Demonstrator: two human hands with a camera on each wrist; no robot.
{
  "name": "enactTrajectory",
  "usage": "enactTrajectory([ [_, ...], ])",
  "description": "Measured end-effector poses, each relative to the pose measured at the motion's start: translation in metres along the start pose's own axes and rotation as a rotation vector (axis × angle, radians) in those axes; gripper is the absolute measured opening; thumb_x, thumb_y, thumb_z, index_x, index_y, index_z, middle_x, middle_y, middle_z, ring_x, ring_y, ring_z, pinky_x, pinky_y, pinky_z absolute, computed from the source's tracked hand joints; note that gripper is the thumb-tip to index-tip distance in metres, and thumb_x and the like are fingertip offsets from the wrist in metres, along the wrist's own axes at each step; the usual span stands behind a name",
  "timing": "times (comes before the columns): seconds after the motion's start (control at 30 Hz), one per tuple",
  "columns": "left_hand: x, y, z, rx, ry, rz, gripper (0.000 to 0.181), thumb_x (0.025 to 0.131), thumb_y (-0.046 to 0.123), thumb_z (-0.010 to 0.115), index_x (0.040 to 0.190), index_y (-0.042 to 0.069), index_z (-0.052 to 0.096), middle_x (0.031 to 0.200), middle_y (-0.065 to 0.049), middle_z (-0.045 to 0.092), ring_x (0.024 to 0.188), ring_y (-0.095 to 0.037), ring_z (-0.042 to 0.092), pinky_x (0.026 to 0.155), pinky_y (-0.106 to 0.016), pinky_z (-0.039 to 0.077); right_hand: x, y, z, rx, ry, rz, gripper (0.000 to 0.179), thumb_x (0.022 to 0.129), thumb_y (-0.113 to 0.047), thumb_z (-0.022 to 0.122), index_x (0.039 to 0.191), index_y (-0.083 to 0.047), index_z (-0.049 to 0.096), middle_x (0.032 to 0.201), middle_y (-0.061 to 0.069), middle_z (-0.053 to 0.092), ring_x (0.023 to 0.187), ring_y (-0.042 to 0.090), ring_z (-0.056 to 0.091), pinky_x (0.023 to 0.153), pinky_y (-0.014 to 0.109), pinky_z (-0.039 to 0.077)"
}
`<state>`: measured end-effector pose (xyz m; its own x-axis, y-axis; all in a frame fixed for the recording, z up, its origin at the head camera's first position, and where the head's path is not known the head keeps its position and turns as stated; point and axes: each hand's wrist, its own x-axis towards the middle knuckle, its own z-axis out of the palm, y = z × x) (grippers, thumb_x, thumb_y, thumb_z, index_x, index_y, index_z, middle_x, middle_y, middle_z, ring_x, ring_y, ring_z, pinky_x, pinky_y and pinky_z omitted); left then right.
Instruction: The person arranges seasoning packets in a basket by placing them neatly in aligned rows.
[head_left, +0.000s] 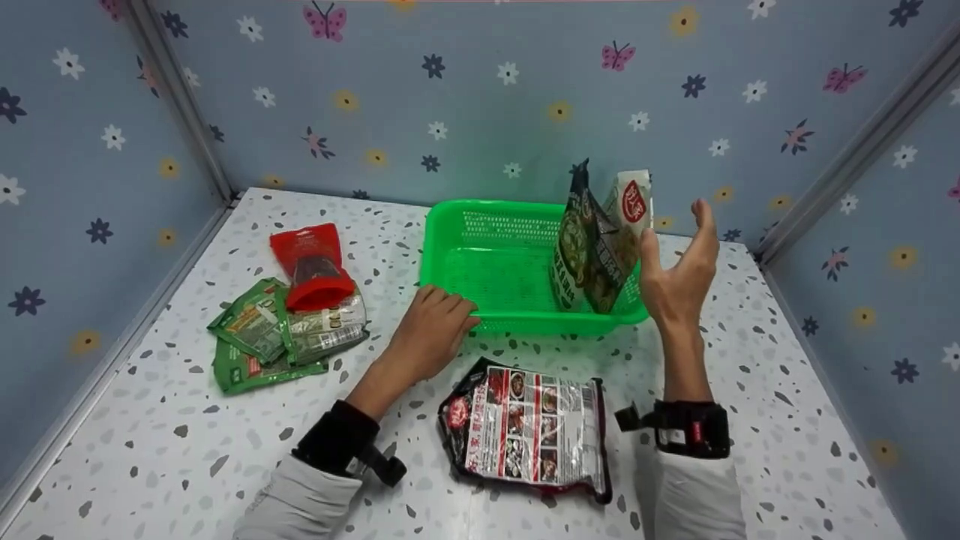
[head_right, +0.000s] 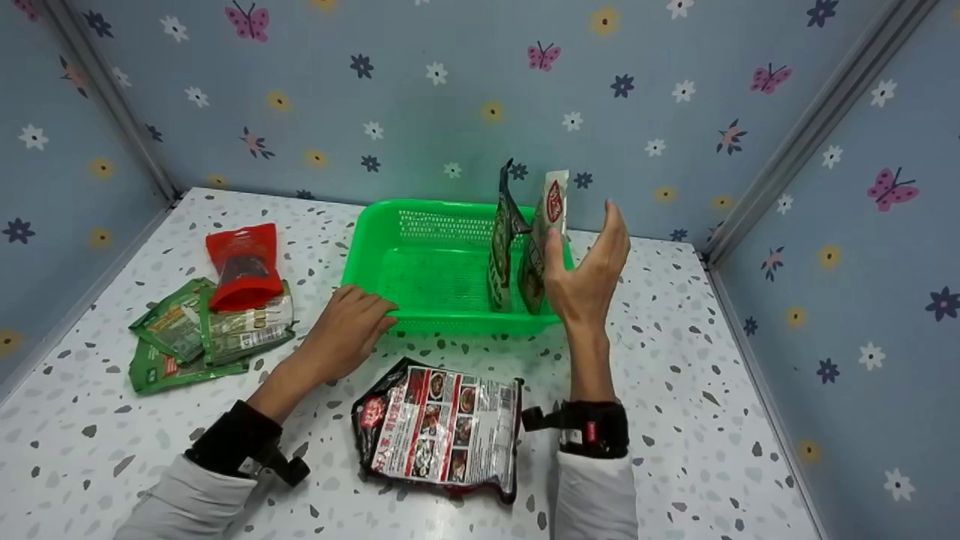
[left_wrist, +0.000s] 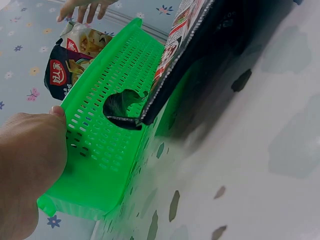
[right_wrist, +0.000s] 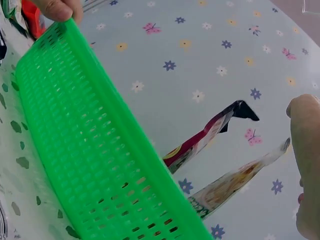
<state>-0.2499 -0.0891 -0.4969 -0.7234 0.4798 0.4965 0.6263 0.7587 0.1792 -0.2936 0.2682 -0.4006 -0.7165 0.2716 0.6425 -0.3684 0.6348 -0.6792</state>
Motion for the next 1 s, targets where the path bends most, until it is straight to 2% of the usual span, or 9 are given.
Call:
enactTrajectory([
  [0.13, 0.000, 0.001, 0.001, -0.012, -0.019, -0.012, 0.030, 0.119, 0.032, 0.057, 0.124, 0.009, 0.074, 0.115, -0.010, 0.081, 0.105, -0.033, 0.068, 0.110, -0.054, 0.049, -0.002, -0.013, -0.006, 0.020, 0.076, -0.105, 0.080, 0.106, -0.038, 0.067, 0.170, 0.002, 0.040, 0.176, 0.022, 0.047, 0.168, 0.036, 0.040, 0.142, 0.044, 0.027],
  [0.27, 0.000, 0.001, 0.001, -0.014, -0.028, -0.017, 0.031, 0.119, 0.032, 0.056, 0.125, 0.009, 0.074, 0.115, -0.010, 0.081, 0.106, -0.033, 0.068, 0.110, -0.054, 0.048, -0.009, -0.030, -0.012, 0.047, 0.102, -0.202, 0.076, 0.103, -0.034, 0.068, 0.166, 0.003, 0.047, 0.173, 0.023, 0.050, 0.167, 0.037, 0.043, 0.142, 0.045, 0.029],
  [0.4, 0.000, 0.001, 0.000, -0.019, -0.023, -0.016, 0.028, 0.118, 0.031, 0.058, 0.123, 0.008, 0.075, 0.114, -0.011, 0.081, 0.106, -0.034, 0.067, 0.111, -0.055, 0.048, -0.020, -0.049, -0.016, 0.075, 0.081, -0.294, 0.074, 0.100, -0.029, 0.068, 0.162, 0.006, 0.050, 0.170, 0.026, 0.053, 0.164, 0.041, 0.045, 0.141, 0.050, 0.031],
  [0.53, 0.001, 0.000, 0.000, -0.018, -0.030, -0.020, 0.028, 0.118, 0.031, 0.059, 0.123, 0.009, 0.075, 0.114, -0.011, 0.081, 0.106, -0.034, 0.068, 0.111, -0.055, 0.048, -0.034, -0.066, -0.013, 0.116, 0.025, -0.374, 0.071, 0.097, -0.023, 0.069, 0.159, 0.007, 0.053, 0.166, 0.030, 0.055, 0.162, 0.046, 0.047, 0.139, 0.055, 0.035],
  [0.73, 0.001, 0.000, -0.001, -0.039, -0.029, -0.016, 0.032, 0.119, 0.031, 0.055, 0.124, 0.006, 0.075, 0.116, -0.012, 0.081, 0.107, -0.035, 0.068, 0.111, -0.055, 0.048, -0.065, -0.082, -0.002, 0.143, -0.126, -0.503, 0.066, 0.093, -0.013, 0.072, 0.152, 0.011, 0.055, 0.158, 0.034, 0.059, 0.160, 0.047, 0.049, 0.140, 0.054, 0.032],
  [0.87, 0.000, 0.001, -0.001, -0.051, -0.016, -0.017, 0.031, 0.119, 0.030, 0.056, 0.123, 0.006, 0.075, 0.115, -0.013, 0.081, 0.106, -0.036, 0.068, 0.112, -0.056, 0.048, -0.088, -0.090, 0.003, 0.090, -0.298, -0.588, 0.067, 0.093, -0.015, 0.078, 0.151, 0.010, 0.057, 0.159, 0.030, 0.060, 0.162, 0.043, 0.047, 0.143, 0.052, 0.024],
  [1.0, 0.001, 0.001, -0.001, -0.050, -0.024, -0.024, 0.029, 0.118, 0.029, 0.059, 0.123, 0.006, 0.075, 0.114, -0.013, 0.080, 0.106, -0.035, 0.067, 0.113, -0.057, 0.048, -0.111, -0.093, 0.005, -0.020, -0.495, -0.626, 0.071, 0.097, -0.025, 0.080, 0.156, 0.007, 0.055, 0.164, 0.025, 0.059, 0.162, 0.041, 0.047, 0.141, 0.060, 0.026],
])
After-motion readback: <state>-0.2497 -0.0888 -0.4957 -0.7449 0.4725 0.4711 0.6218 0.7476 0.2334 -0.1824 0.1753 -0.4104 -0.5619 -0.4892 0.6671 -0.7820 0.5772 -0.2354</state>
